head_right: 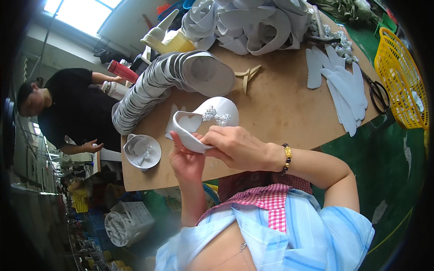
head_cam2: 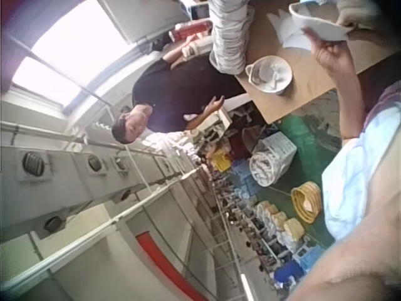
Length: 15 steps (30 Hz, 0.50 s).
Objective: The person assembles shoe uppers by taking shaped padding pieces, inserting them inside the fabric uppers, and pressing and smoothing the material into place by hand.
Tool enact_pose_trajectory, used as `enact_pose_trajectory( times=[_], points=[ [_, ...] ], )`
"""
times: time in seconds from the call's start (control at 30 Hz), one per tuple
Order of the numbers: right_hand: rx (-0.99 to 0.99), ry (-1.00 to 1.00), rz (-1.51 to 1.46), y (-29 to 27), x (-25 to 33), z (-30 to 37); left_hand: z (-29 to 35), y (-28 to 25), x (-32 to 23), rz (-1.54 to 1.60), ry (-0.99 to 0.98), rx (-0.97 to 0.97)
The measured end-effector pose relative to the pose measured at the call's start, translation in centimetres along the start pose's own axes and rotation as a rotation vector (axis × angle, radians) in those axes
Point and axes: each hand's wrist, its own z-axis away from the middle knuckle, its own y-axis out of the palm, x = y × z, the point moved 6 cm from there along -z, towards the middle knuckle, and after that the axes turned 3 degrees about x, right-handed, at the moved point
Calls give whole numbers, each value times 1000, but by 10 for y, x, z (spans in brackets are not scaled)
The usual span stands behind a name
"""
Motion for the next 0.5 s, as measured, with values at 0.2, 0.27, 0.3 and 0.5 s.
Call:
enact_pose_trajectory(
  times=[0.2, 0.27, 0.3, 0.5],
  points=[
    [218, -79, 91, -13, 9, -9, 6, 18, 11, 72, -48, 181],
    [263, -92, 33, -19, 12, -16, 8, 21, 12, 67, -10, 253],
    [238, -101, -29, -24, 15, -21, 10, 21, 10, 62, 41, 345],
    [229, -187, 212, -21, 21, 0, 22, 6, 22, -385, 102, 492]
  ],
)
